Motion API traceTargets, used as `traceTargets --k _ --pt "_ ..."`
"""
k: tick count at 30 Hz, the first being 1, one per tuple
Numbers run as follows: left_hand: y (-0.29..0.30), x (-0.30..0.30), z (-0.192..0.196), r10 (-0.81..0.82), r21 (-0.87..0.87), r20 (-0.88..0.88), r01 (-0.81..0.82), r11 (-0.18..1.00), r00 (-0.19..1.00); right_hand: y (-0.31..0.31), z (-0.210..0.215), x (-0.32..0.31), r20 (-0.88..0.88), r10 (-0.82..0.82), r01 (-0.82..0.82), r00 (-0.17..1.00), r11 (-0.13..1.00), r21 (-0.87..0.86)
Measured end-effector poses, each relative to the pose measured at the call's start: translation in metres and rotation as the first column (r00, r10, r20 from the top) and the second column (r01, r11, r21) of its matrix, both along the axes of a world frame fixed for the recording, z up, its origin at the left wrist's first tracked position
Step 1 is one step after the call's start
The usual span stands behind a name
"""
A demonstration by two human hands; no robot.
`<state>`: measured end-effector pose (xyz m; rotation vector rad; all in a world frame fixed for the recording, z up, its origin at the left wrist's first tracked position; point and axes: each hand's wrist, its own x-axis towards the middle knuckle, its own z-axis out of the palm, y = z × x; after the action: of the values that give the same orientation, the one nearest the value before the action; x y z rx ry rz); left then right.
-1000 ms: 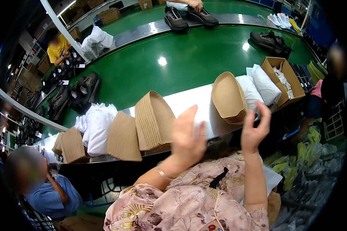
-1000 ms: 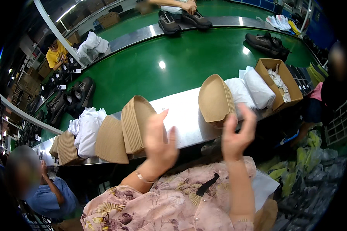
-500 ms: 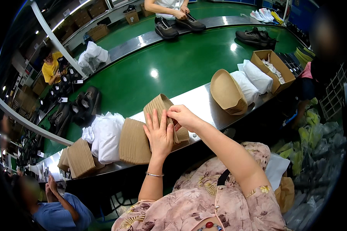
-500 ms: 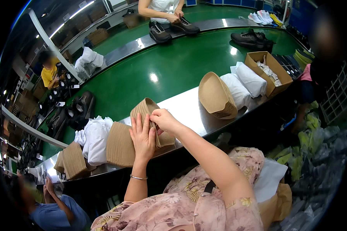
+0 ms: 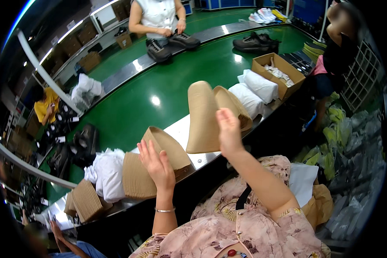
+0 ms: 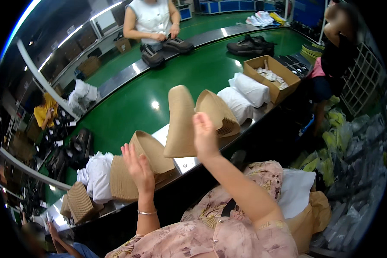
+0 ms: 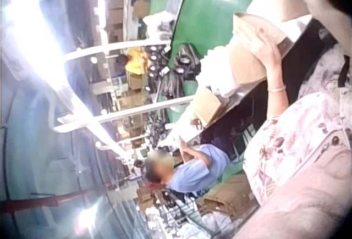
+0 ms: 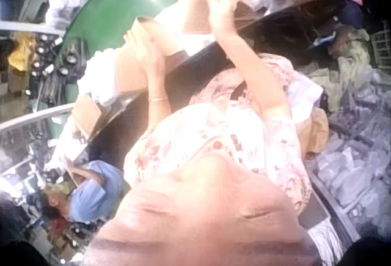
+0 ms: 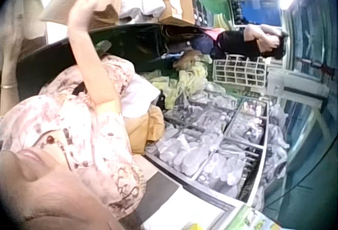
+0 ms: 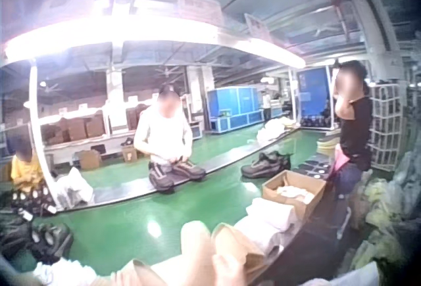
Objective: The person prepares shoe components for assembly by wrapping cardboard shoe trees in protective paper, inserting them into finished shoes on a conveyor belt, and stacking the prepared units.
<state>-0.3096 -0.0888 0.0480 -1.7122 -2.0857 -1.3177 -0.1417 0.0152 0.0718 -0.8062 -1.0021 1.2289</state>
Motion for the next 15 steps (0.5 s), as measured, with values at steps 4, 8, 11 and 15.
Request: traceTargets --k 4,8,11,15 --pt "0.008 0.067 0.026 -0.463 0.336 0.726 0.325 0.884 0.509 -0.013 0.016 0.076 -0.364 0.091 -0.177 0.927 0.961 -0.211" --pt "0.034 0.142 0.030 -0.233 0.393 0.917 0.638 0.662 -0.323 -0.041 -0.010 0.140 -0.295 -0.012 -0.073 0.956 0.959 -0.274" --pt "0.054 0.194 0.018 -0.064 0.408 0.898 0.770 0.490 -0.435 -0.056 -0.036 0.199 -0.222 -0.164 0.106 0.961 0.962 -0.253" --pt "0.074 0.238 -0.021 0.002 0.353 0.919 0.825 0.441 -0.394 -0.072 -0.062 0.290 0.047 -0.287 0.291 0.957 0.949 -0.118"
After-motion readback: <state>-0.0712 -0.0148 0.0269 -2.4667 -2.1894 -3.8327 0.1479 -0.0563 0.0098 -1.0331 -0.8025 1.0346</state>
